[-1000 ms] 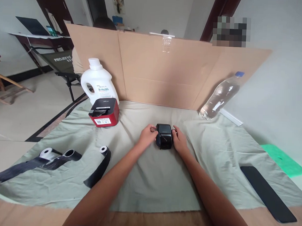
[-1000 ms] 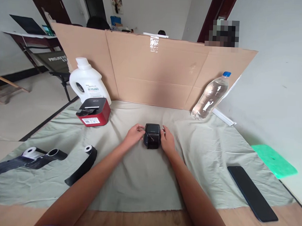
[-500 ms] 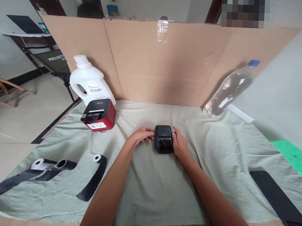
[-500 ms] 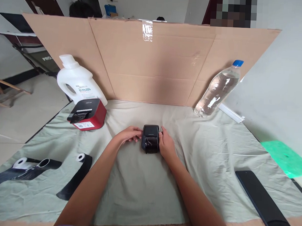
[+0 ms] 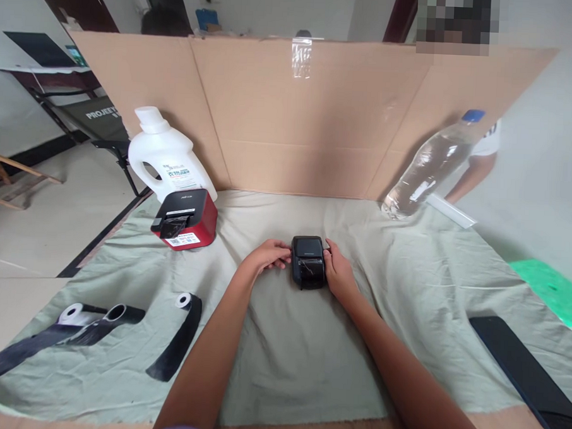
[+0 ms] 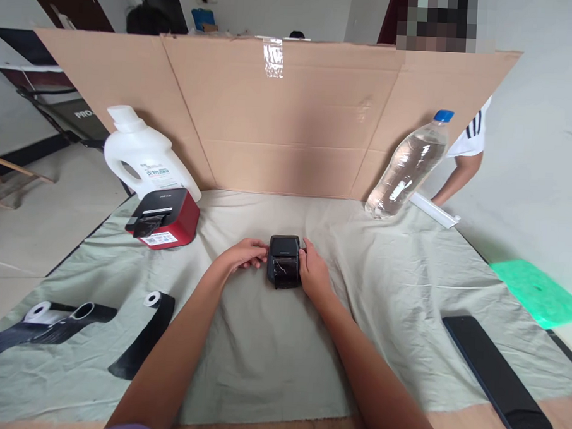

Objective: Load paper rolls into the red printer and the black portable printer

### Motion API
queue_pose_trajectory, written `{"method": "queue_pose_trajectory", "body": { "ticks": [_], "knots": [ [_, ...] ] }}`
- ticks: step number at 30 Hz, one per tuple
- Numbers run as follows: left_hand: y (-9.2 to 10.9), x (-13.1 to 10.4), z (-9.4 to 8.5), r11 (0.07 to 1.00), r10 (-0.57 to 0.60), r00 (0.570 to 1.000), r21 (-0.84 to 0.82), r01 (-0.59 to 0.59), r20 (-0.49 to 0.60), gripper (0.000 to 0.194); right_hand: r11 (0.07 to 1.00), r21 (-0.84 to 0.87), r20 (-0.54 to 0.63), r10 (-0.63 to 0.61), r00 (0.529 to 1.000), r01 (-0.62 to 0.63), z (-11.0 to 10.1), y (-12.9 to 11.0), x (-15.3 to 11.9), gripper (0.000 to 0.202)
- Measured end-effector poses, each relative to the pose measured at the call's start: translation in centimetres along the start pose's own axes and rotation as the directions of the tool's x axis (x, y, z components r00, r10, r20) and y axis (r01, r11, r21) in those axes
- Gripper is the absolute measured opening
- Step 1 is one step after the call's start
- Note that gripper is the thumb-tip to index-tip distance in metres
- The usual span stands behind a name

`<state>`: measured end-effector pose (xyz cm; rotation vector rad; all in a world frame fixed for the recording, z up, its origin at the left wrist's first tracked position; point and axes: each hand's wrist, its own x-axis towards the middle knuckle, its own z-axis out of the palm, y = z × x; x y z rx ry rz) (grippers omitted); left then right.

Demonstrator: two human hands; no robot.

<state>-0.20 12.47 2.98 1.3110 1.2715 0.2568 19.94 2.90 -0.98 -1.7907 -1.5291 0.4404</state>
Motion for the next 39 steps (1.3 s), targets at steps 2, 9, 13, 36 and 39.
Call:
{"method": "queue_pose_trajectory", "body": {
  "ticks": [2,9,13,36,39],
  "knots": [
    [0.0,-0.2,0.1,1.0,0.001,1.0,-0.018,-0.001,0.014,0.014,1.0,-0.006,0.0,0.001,1.0,-0.001,0.0,-0.1,0.0,0.055],
    [-0.1,-0.1,0.0,1.0,0.004,1.0,-0.009,-0.004,0.008,0.02,0.999,-0.032,0.01,0.018,1.0,-0.018,0.1,0.0,0.0,0.057],
    [-0.3,0.1,-0.1,1.0,0.012,1.0,-0.007,-0.012,0.016,0.021,0.999,-0.03,0.004,0.011,1.0,-0.011,0.2,0.2,0.0,0.055],
    [1.4,-0.7,1.9,0.884,0.41,0.898,-0.173,-0.434,-0.158,0.051,0.999,0.031,-0.005,-0.007,1.0,0.007,0.0,-0.1,-0.1,0.05],
    [1.3,-0.5,2.1,0.88,0.427,0.869,-0.107,-0.463,-0.248,0.055,0.999,0.034,-0.005,-0.009,1.0,0.009,-0.1,-0.1,-0.1,0.05]
  ]
}}
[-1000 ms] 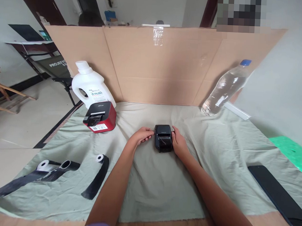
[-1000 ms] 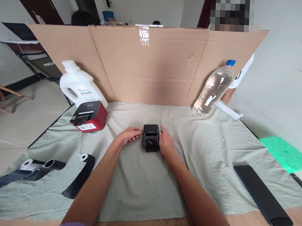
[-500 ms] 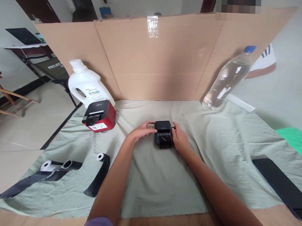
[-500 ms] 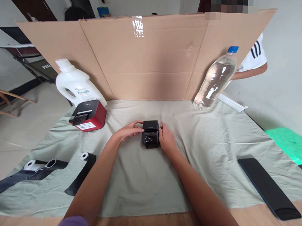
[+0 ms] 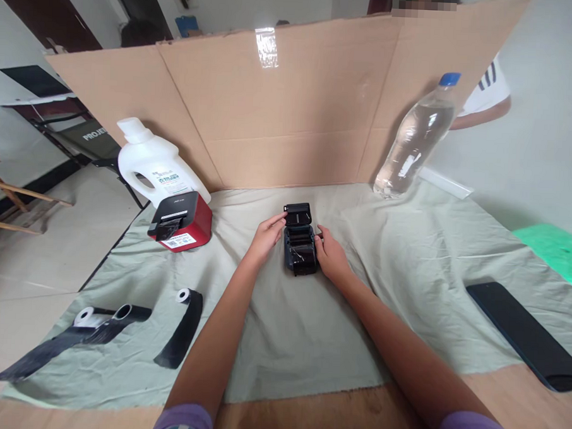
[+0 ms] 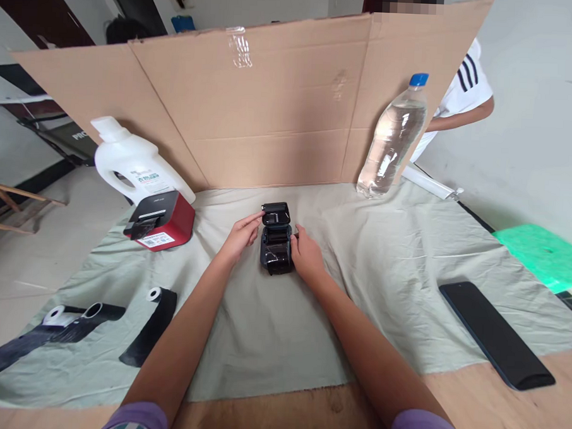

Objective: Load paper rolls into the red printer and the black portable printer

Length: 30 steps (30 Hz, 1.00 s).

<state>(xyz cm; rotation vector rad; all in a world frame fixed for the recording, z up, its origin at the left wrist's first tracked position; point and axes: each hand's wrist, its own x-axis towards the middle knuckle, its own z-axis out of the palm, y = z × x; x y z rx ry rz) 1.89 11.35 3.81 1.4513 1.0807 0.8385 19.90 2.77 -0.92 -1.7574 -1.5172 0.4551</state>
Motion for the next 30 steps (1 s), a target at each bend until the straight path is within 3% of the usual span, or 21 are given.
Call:
{"method": "queue_pose_trajectory", "body": {
  "ticks": [2,4,7,9,13,16,18,21,25,27,30],
  "knots": [
    [0.0,0.0,-0.2,0.994,0.054,0.997,0.094,-0.049,-0.046,0.048,1.0,0.004,0.003,0.001,1.0,-0.001,0.0,0.0,0.0,0.051],
    [0.3,-0.1,-0.3,0.953,0.13,0.991,0.278,-0.118,-0.026,0.037,1.0,0.006,0.0,0.0,1.0,0.0,0.0,0.1,0.1,0.051],
    [1.4,0.1,0.0,0.775,0.195,0.976,0.594,-0.216,0.1,0.022,1.0,0.004,-0.01,-0.007,1.0,0.007,0.1,0.2,0.1,0.049],
    [2.6,0.7,0.7,0.657,0.149,0.975,0.72,-0.224,0.167,0.019,1.0,0.001,-0.014,-0.006,1.0,0.006,0.1,0.3,0.2,0.049],
    [4.6,2.3,2.8,0.569,-0.044,0.976,0.809,-0.15,0.211,0.018,1.0,-0.006,-0.006,-0.003,1.0,0.003,0.1,0.3,0.2,0.05],
    [5.6,2.9,3.5,0.561,-0.056,0.977,0.816,-0.139,0.205,0.022,1.0,-0.002,-0.009,0.0,1.0,0.0,0.1,0.4,0.2,0.05],
    [6.2,2.5,3.2,0.558,-0.031,0.981,0.817,-0.142,0.192,0.021,1.0,0.004,-0.016,0.005,1.0,-0.005,0.2,0.5,0.3,0.05],
    [7.0,1.0,1.0,0.627,0.075,0.98,0.756,-0.19,0.184,0.015,1.0,0.002,-0.023,-0.008,1.0,0.008,0.4,0.8,0.4,0.051],
    [8.0,-3.1,-4.7,0.83,0.159,0.977,0.517,-0.21,0.141,0.025,1.0,0.012,-0.037,-0.016,0.999,0.017,0.5,1.2,0.6,0.051],
    [8.3,-6.1,-8.6,0.884,0.149,0.988,0.442,-0.151,0.04,0.028,1.0,0.021,-0.045,-0.01,0.999,0.011,0.5,1.3,0.7,0.051],
    [7.7,-11.5,-14.7,0.875,0.091,0.97,0.483,0.031,-0.227,0.027,1.0,0.025,-0.038,-0.001,0.999,0.001,0.5,1.4,0.7,0.052]
  ]
}}
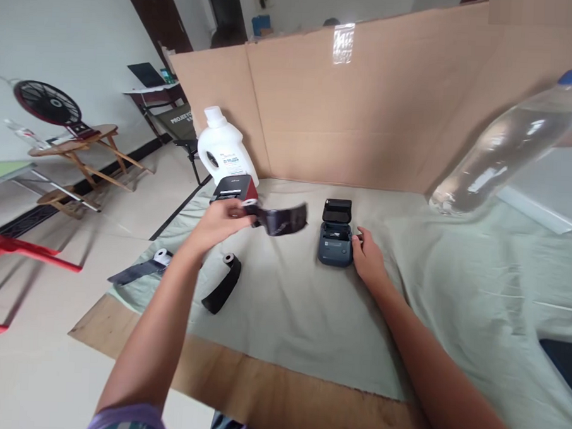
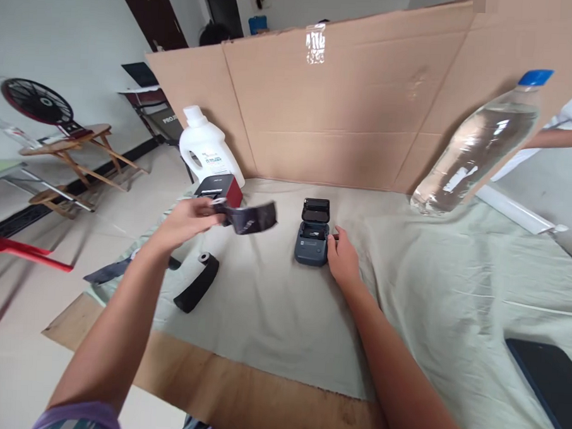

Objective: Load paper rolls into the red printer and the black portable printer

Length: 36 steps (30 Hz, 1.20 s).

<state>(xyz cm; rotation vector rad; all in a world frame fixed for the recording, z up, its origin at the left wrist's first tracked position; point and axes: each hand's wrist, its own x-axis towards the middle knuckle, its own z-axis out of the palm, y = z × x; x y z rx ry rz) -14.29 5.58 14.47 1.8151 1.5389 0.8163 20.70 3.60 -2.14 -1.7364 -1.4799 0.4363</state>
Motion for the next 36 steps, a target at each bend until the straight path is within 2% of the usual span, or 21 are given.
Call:
{"method": "queue_pose_trajectory", "body": {
  "ticks": [1,3,5,7,10,16,18,19,25,29,31,33,34,36],
  "knots": [
    [-1.4,-1.5,-1.7,0.996,-0.067,0.995,0.054,0.071,-0.08,0.027,1.0,-0.001,0.004,0.004,1.0,-0.004,0.0,0.0,0.0,0.053],
    [-4.3,-4.7,-4.1,0.953,-0.179,0.956,0.201,0.227,-0.232,0.024,1.0,-0.002,0.0,0.003,1.0,-0.003,0.1,0.1,0.1,0.053],
    [-7.0,-7.6,-5.1,0.87,-0.257,0.905,0.328,0.369,-0.339,0.024,1.0,-0.001,-0.011,-0.004,1.0,0.004,0.1,0.1,0.1,0.052],
    [-9.2,-10.2,-4.8,0.807,-0.305,0.869,0.379,0.453,-0.389,0.026,1.0,-0.001,-0.012,-0.009,1.0,0.009,0.2,0.1,0.1,0.052],
    [-11.3,-13.1,-3.3,0.773,-0.393,0.806,0.316,0.55,-0.443,0.027,1.0,-0.006,-0.008,0.002,1.0,-0.002,0.1,0.0,0.1,0.053],
    [-12.0,-15.8,-1.5,0.745,-0.47,0.644,0.121,0.657,-0.604,0.032,1.0,-0.007,-0.013,-0.008,1.0,0.008,-0.1,-0.3,0.0,0.051],
    [-12.1,-16.1,-1.2,0.725,-0.48,0.611,0.107,0.68,-0.629,0.033,1.0,-0.012,-0.01,-0.005,1.0,0.005,-0.2,-0.4,0.0,0.051],
    [-12.2,-16.2,-1.1,0.709,-0.486,0.61,0.126,0.694,-0.626,0.035,1.0,-0.016,-0.01,0.001,1.0,-0.001,-0.2,-0.4,0.0,0.051],
    [-12.6,-16.2,-0.1,0.628,-0.492,0.667,0.302,0.717,-0.56,0.042,1.0,-0.014,-0.014,0.003,1.0,-0.003,-0.1,-0.3,0.1,0.051],
    [-12.5,-15.9,-0.1,0.598,-0.507,0.679,0.35,0.721,-0.531,0.041,1.0,-0.024,-0.016,-0.005,1.0,0.004,-0.1,-0.2,0.2,0.051],
    [-12.1,-16.1,-0.2,0.581,-0.521,0.672,0.358,0.731,-0.526,0.045,1.0,-0.029,-0.018,-0.009,1.0,0.008,-0.1,-0.1,0.2,0.052],
    [-11.3,-16.5,-0.3,0.601,-0.483,0.679,0.354,0.717,-0.553,0.053,1.0,-0.029,-0.022,-0.013,1.0,0.012,-0.1,0.0,0.3,0.052],
    [-10.8,-16.6,-0.4,0.633,-0.436,0.695,0.354,0.688,-0.572,0.054,1.0,-0.028,-0.025,-0.013,1.0,0.012,0.0,0.0,0.3,0.052],
    [-9.6,-16.4,-0.3,0.718,-0.313,0.758,0.381,0.583,-0.572,0.047,1.0,-0.027,-0.025,-0.014,1.0,0.013,0.0,0.1,0.3,0.052]
  ]
}}
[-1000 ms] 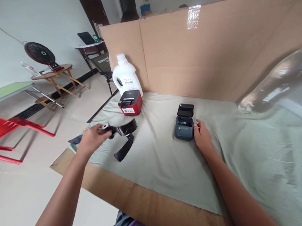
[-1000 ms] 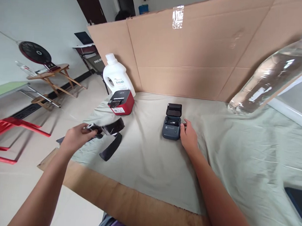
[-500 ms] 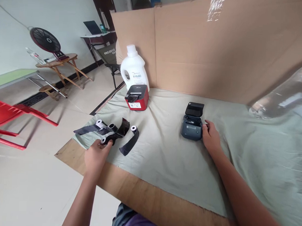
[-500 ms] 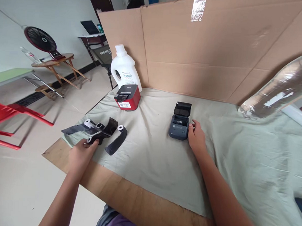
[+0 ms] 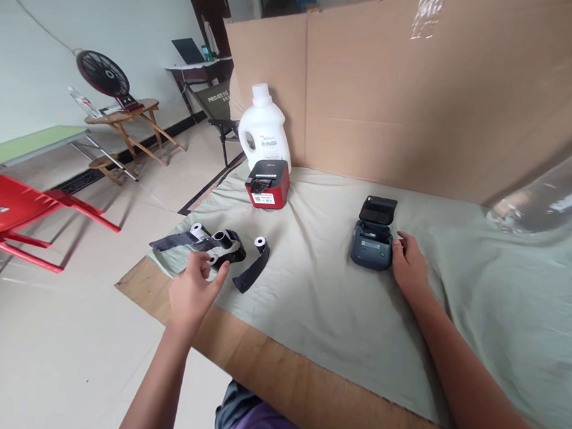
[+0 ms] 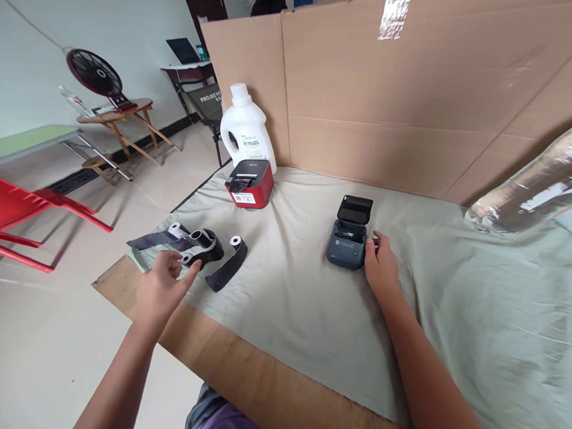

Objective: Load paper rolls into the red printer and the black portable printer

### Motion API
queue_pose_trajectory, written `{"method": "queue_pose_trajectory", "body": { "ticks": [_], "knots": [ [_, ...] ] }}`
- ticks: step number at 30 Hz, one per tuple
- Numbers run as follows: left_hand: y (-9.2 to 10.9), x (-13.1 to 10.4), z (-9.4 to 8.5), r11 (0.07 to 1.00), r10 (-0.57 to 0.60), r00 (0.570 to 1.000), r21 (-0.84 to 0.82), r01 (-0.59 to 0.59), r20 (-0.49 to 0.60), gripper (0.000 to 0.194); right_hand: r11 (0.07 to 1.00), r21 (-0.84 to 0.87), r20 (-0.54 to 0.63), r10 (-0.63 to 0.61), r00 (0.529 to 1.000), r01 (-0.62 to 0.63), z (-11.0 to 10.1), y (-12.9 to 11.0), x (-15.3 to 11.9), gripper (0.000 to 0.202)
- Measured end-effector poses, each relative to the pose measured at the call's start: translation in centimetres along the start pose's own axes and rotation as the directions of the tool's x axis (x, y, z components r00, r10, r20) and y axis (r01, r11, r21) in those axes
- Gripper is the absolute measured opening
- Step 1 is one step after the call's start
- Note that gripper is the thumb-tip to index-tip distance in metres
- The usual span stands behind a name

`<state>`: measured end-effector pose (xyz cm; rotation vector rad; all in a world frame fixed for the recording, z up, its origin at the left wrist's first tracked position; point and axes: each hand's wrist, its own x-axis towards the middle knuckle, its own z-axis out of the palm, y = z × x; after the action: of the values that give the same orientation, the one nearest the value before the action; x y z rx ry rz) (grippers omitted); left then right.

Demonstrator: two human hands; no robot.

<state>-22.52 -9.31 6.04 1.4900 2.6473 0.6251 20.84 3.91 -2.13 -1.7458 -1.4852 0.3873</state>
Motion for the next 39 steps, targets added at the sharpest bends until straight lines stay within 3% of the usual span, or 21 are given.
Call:
{"method": "queue_pose_trajectory", "body": {
  "ticks": [2,4,8,12,13,15,17,19,21,24,26,27,29,32,34,36,39],
  "knots": [
    [1.7,0.3,-0.2,0.99,0.133,0.991,-0.038,-0.132,0.016,0.039,1.0,-0.003,0.003,0.001,1.0,-0.001,0.0,0.0,0.0,0.051],
    [3.9,1.1,0.2,0.979,0.206,0.971,-0.025,-0.204,0.119,0.041,1.0,-0.008,0.007,0.001,1.0,-0.001,0.0,-0.1,0.1,0.051],
    [8.0,3.3,2.2,0.958,0.205,0.922,0.125,-0.258,0.328,0.057,1.0,-0.006,0.001,0.001,1.0,-0.001,0.0,-0.1,0.1,0.049],
    [9.2,4.1,3.0,0.938,0.236,0.915,0.168,-0.302,0.326,0.036,0.999,0.039,-0.04,-0.026,0.999,0.028,-0.1,-0.5,-0.3,0.045],
    [9.1,4.1,2.8,0.943,0.276,0.907,0.09,-0.319,0.319,0.032,0.998,0.047,-0.085,-0.048,0.995,0.052,-0.3,-0.9,-0.5,0.043],
    [9.1,3.9,2.4,0.911,0.405,0.855,-0.224,-0.346,0.323,0.029,0.99,0.059,-0.186,-0.116,0.976,0.129,-1.0,-2.4,-0.9,0.037],
    [9.8,3.5,2.2,0.744,0.557,0.764,-0.603,-0.287,0.324,0.033,0.97,0.097,-0.192,-0.2,0.961,0.221,-2.2,-5.0,-1.2,0.03],
    [11.5,3.1,2.5,0.531,0.672,0.681,-0.83,-0.171,0.289,0.035,0.941,0.193,-0.042,-0.276,0.96,0.279,-3.7,-8.1,-1.2,0.025],
    [13.9,2.5,3.2,0.393,0.743,0.623,-0.913,-0.11,0.245,0.034,0.923,0.279,0.174,-0.319,0.932,0.264,-5.3,-11.3,-0.9,0.027],
    [18.2,2.0,4.6,0.287,0.815,0.549,-0.952,-0.108,0.184,0.029,0.931,0.311,0.478,-0.327,0.815,0.191,-6.9,-14.4,0.0,0.031],
    [20.7,1.8,5.9,0.249,0.843,0.516,-0.961,-0.121,0.153,0.028,0.935,0.31,0.566,-0.327,0.756,0.172,-7.3,-14.9,1.0,0.031],
    [21.7,1.6,6.6,0.238,0.845,0.514,-0.965,-0.114,0.148,0.03,0.935,0.311,0.582,-0.33,0.743,0.172,-7.4,-14.7,1.5,0.029],
    [23.0,1.0,8.3,0.223,0.82,0.551,-0.973,-0.06,0.154,0.042,0.934,0.313,0.581,-0.332,0.743,0.172,-7.3,-13.6,2.7,0.026],
    [23.3,-0.8,11.3,0.233,0.735,0.646,-0.971,0.044,0.205,0.07,0.947,0.283,0.529,-0.289,0.798,0.155,-6.8,-10.7,4.5,0.021],
    [22.7,-2.4,13.0,0.273,0.695,0.679,-0.96,0.054,0.236,0.077,0.972,0.188,0.476,-0.218,0.852,0.143,-6.4,-8.7,5.6,0.018],
    [22.0,-3.8,14.2,0.319,0.695,0.669,-0.947,0.044,0.265,0.078,0.984,0.06,0.437,-0.179,0.882,0.169,-5.9,-7.1,6.4,0.016],
    [21.6,-5.0,14.6,0.362,0.73,0.616,-0.932,0.019,0.297,0.077,0.966,-0.06,0.419,-0.205,0.885,0.252,-4.7,-5.7,6.9,0.017]
  ]
}}
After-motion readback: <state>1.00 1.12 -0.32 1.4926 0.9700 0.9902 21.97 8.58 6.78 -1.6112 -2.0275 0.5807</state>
